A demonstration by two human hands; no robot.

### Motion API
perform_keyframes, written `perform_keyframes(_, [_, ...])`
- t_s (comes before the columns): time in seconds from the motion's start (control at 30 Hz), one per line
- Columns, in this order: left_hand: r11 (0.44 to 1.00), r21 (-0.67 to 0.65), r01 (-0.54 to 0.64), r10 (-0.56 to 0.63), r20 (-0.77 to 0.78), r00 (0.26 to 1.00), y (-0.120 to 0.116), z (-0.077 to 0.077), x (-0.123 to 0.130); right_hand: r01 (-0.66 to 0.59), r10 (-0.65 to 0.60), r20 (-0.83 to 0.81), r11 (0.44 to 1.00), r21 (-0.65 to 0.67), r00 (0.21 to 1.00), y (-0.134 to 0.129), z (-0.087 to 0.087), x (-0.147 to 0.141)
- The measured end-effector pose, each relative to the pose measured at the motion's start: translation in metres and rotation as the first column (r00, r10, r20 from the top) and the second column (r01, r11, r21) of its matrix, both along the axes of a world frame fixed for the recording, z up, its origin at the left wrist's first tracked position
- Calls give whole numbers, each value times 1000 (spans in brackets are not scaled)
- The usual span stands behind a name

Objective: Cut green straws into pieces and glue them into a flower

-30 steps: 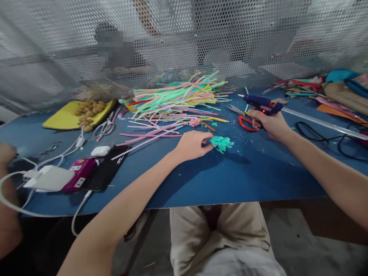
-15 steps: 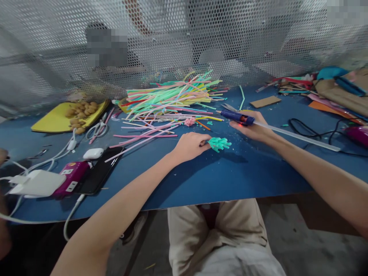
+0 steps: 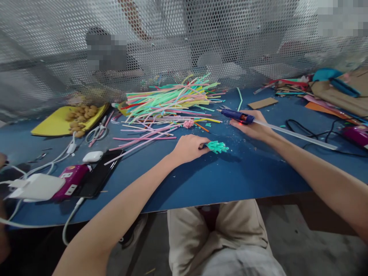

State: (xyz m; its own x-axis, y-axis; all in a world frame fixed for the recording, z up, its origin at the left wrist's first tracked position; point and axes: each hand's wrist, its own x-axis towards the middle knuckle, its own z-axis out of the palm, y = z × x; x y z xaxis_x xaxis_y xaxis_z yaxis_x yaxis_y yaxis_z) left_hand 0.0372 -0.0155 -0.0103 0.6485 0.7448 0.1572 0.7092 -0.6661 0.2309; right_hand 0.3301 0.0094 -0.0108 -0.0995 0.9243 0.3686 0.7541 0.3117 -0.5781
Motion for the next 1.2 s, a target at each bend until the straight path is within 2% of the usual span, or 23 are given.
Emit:
perform_keyframes(0.17, [1000,11,12,-12,4,1000,0,0,0,-62,62,17,998,11,998,-3,3,-4])
perform_keyframes(0.47, [1000,-21,19,-19,9,1000,-3,-1,4,-83,82,34,996,30,996,-1,0,-2])
perform_keyframes(0.83, [1000,-15,-7,7,31,999,0,1,0,-167,164,54,985,48,985,-3,6,-5])
perform_keyframes(1.03, [1000,-1,-17,17,97,995,-2,7,-4,-157,154,51,987,46,987,-5,8,-6])
perform_keyframes(1.2, [999,-37,-5,7,69,998,-4,7,-2,-163,161,52,986,40,986,-5,8,-6])
